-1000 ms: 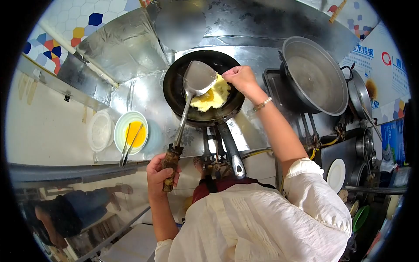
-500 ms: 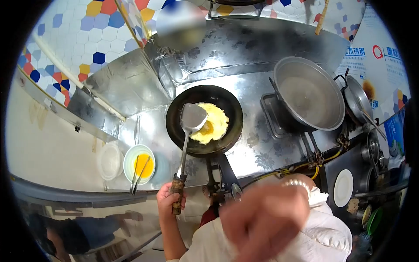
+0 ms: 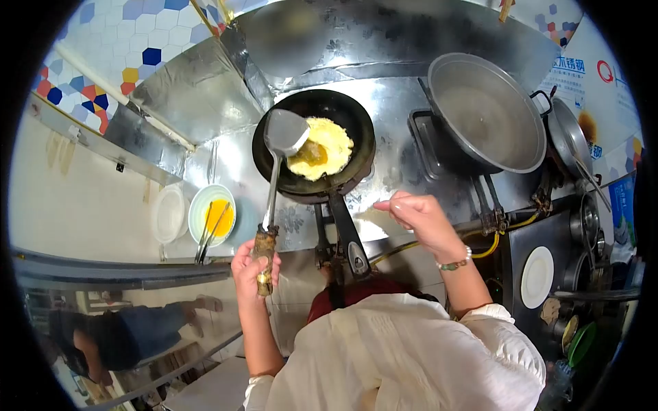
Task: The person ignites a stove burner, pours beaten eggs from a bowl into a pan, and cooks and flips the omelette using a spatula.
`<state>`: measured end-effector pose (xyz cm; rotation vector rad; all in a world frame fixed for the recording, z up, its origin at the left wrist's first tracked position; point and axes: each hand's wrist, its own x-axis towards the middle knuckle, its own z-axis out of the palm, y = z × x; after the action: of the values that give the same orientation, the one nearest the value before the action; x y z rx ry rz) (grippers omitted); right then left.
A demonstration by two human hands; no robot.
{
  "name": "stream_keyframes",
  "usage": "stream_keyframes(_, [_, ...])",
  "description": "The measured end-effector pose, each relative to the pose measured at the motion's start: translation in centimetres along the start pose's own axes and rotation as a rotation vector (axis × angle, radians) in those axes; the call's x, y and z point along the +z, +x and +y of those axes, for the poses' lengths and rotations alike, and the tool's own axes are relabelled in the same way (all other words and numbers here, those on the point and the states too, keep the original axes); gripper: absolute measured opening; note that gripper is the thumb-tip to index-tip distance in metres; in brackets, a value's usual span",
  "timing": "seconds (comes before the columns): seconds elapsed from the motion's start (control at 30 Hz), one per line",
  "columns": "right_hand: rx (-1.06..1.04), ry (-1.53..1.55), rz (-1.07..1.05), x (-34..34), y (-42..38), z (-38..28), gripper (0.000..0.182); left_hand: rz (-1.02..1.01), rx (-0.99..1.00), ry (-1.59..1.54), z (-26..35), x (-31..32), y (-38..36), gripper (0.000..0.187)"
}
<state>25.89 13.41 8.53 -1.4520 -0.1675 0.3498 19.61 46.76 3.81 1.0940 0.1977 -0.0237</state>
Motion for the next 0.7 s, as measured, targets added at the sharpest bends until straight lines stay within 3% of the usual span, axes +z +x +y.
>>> stream_keyframes(0.07, [0.009,-0.042,-0.005,-0.6,0.4,4.8,0.038,0.013,0.034,0.003,0.1,0.9,-0.2,0.038])
stream_keyframes(0.17, [0.418,-0.179,-0.035,0.2,0.4,8.2,0.051,0.065,0.066,0.019,0.4,2.8,0.0,0.039])
stream_keyframes(0.23, [0.543,0.099,-0.1,1.9,0.5,10.1,0.051,0.096,-0.05,0.301,0.7,3.5,0.6,0.04])
stream_keyframes(0.27, [0.54,0.1,-0.106,3.0,0.6,10.0,0.051,0.117,-0.08,0.389,1.0,3.5,0.9,0.039])
stream_keyframes(0.33, [0.602,0.84,-0.269,5.2,1.2,9.2,0.053,0.109,-0.075,0.505,1.3,3.4,1.7,0.038])
stream_keyframes(0.43, [0.619,1.01,-0.255,7.3,2.2,8.1,0.056,0.105,-0.004,0.697,1.0,3.0,2.2,0.035])
stream_keyframes(0.57, [0.508,0.934,-0.232,7.6,2.4,8.6,0.031,0.161,0.059,0.729,1.4,3.3,2.0,0.036])
stream_keyframes(0.7, [0.461,0.771,-0.209,7.8,2.2,6.6,0.021,0.169,0.031,0.647,2.3,2.9,1.4,0.036])
